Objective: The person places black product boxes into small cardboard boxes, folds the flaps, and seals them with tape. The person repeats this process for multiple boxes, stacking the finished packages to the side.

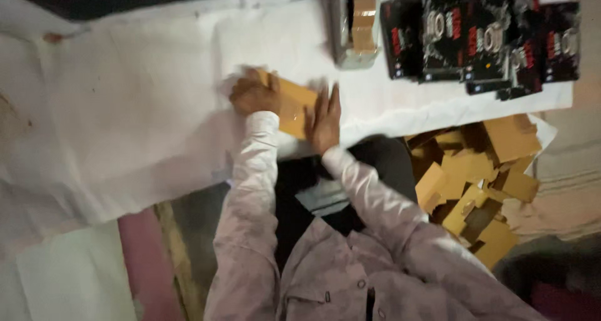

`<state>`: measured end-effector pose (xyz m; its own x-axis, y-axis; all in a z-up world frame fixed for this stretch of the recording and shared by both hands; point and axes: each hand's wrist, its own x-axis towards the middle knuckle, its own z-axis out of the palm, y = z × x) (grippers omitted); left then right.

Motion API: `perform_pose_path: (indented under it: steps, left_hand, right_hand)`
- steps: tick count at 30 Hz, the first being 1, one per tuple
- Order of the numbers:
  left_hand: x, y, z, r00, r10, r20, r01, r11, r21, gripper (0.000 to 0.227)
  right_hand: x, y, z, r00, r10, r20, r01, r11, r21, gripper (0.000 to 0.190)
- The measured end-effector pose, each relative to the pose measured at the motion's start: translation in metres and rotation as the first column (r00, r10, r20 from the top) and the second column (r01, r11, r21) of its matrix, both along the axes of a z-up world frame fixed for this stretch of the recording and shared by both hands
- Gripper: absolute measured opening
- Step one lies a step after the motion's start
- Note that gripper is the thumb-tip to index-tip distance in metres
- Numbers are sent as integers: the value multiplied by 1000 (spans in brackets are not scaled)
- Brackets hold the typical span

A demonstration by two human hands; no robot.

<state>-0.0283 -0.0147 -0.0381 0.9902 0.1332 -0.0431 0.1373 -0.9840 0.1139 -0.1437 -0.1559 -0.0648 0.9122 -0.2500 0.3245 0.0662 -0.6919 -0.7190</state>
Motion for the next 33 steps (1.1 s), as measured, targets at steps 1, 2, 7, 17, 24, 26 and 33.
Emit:
perform_pose_path:
  steps: [1, 2, 7, 17, 24, 26, 33]
  left_hand:
    - [-12, 7, -1, 959, 110, -263, -113, 994, 5, 68]
    - [-18, 14, 0, 965, 134, -224, -142, 990, -20, 67]
    - [-46, 17, -10, 909, -45, 414, 92, 991, -93, 42]
    - [-31, 15, -15, 967, 22, 255, 26, 983, -183, 27]
    - [-40, 13, 5, 965, 166, 201, -108, 956, -273, 46]
    - [-37, 14, 7, 921, 212, 327, -52, 898, -437, 42]
    - [-49, 39, -37, 813, 477, 335, 331, 96, -939, 26]
  right_hand:
    - [9, -6, -2, 998, 34, -45, -30, 995, 91, 67]
    - [26, -8, -1, 981, 51, -186, -49, 999, 12, 64]
    - [76, 15, 5, 927, -121, -356, -157, 735, -659, 58]
    - [85, 20, 3, 931, 21, -365, -232, 805, -546, 50]
    - [28, -12, -50, 942, -296, -158, 270, 948, -166, 47]
    - [34, -22, -65, 940, -323, -109, 341, 884, 320, 47]
    - [56, -73, -44, 975, 126, 183, -220, 440, 871, 44]
